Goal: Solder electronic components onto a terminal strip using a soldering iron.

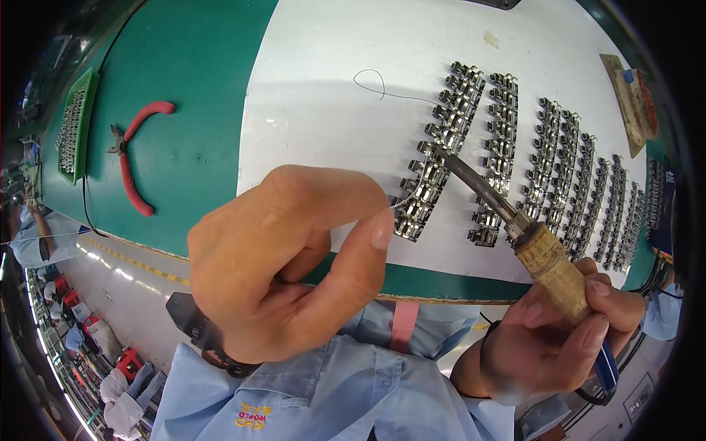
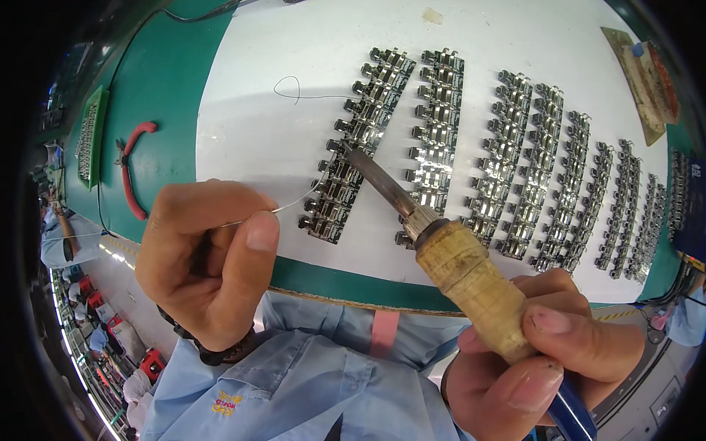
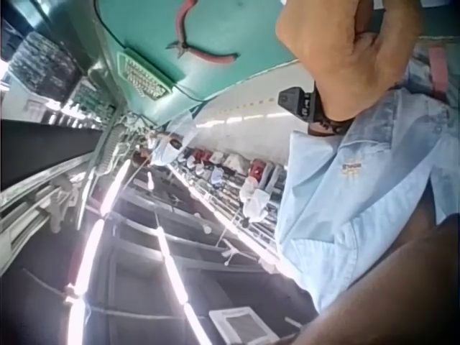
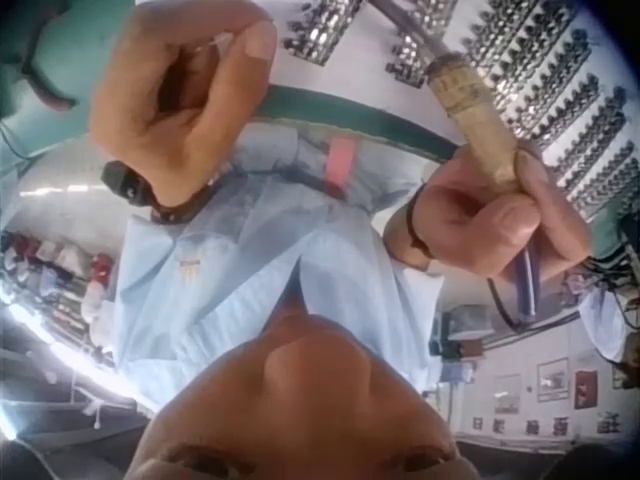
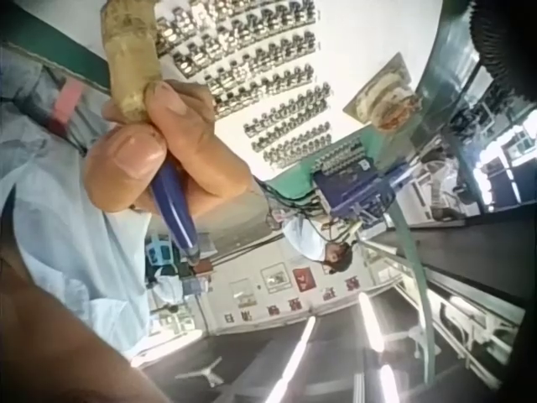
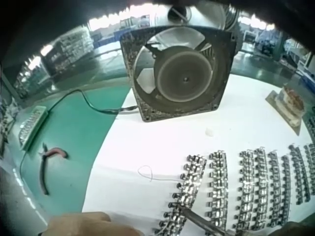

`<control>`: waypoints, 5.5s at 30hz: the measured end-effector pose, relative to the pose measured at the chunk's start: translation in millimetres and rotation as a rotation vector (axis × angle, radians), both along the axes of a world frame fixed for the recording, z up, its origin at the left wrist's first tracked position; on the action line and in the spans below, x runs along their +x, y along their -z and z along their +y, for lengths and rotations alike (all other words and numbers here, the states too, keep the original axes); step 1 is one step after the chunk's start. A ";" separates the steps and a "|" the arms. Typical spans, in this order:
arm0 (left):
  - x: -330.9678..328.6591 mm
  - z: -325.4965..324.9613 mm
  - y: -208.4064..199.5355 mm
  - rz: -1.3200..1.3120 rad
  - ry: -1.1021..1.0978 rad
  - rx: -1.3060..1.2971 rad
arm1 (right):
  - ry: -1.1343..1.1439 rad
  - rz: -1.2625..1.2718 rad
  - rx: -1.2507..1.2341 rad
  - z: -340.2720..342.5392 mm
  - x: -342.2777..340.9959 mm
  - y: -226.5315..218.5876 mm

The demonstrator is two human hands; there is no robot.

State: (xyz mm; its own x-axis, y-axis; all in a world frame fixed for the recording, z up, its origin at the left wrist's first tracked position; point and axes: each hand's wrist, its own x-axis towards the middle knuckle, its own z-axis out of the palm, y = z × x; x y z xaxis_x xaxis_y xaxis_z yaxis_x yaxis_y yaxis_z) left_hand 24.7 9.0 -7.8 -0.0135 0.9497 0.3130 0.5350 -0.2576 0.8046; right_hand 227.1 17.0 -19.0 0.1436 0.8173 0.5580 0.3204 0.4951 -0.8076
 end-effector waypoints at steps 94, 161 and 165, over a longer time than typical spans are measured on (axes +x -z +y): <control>-13.0 16.2 4.8 -0.077 0.030 0.018 | -0.180 0.179 -0.140 25.9 3.0 -11.8; -4.9 7.8 0.5 -0.179 -0.056 -0.032 | 0.138 0.208 -0.013 2.9 0.8 1.7; -5.9 5.9 0.9 -0.143 -0.055 -0.037 | -0.044 0.224 0.047 0.2 3.5 1.8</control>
State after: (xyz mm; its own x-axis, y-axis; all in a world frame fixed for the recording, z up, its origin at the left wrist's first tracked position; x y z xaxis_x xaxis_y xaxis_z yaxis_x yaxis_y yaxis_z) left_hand 18.8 14.9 -8.7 -0.1081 0.9572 0.2687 0.4266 -0.1994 0.8822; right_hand 230.6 17.1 -20.7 0.2332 0.7995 0.5536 0.1128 0.5432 -0.8320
